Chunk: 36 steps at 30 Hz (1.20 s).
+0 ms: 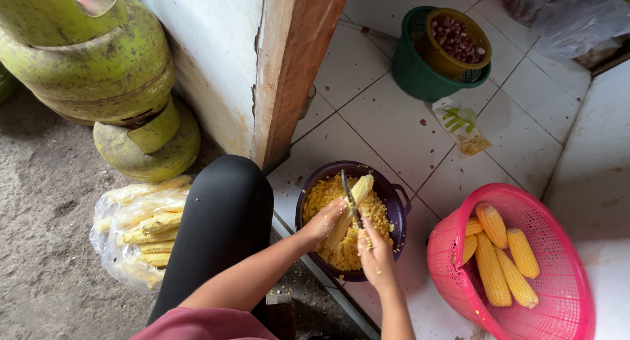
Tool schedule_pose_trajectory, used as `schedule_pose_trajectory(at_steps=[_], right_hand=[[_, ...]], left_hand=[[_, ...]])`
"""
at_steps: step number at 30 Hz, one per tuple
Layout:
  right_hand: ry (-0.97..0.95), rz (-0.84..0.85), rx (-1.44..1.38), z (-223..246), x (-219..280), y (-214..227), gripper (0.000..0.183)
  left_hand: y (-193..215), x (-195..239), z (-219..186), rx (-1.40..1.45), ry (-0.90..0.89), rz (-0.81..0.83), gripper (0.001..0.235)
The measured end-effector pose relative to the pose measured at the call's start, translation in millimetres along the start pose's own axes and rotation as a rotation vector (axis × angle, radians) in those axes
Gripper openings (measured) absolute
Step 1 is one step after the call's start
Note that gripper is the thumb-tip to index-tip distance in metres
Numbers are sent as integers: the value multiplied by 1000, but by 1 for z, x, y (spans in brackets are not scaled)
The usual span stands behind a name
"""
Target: The person sits on the floor and uses a knife to cut kernels off corn cobs into a purple bowl. The person handles multiple cobs, placing the stripped cobs into a pink basket.
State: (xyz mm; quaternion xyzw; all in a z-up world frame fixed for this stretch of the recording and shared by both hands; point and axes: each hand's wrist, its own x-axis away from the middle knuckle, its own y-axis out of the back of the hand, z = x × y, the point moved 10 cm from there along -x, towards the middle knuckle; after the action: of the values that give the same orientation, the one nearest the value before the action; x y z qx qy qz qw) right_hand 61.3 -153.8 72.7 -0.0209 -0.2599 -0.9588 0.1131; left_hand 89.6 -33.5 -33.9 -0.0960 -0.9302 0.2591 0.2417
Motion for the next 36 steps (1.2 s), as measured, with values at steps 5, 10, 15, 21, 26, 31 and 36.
schedule_pose_trajectory(at_steps=[5,10,15,21,26,31,36], right_hand=[[131,-21,184,26,8,-3,48],[142,-39,272,43,9,-5,47],[69,-56,395,39,7,-6,49],[6,-70,505,17,4,-13,59],[-294,-49,544,-37,-11,2,51],[-93,-231,5,-22,-14,31,51],[-274,-207,-375,-18,-3,35,49]], left_hand=[[-1,-4,-12,-74,-223,-9,47],[4,-5,-10,-251,-295,-76,46],[4,0,-3,-345,-260,-128,46],[7,6,-4,-488,-176,-196,47],[-15,19,40,-659,174,-26,55],[-25,24,5,-468,-67,-8,67],[-16,45,-37,-448,-93,-162,73]])
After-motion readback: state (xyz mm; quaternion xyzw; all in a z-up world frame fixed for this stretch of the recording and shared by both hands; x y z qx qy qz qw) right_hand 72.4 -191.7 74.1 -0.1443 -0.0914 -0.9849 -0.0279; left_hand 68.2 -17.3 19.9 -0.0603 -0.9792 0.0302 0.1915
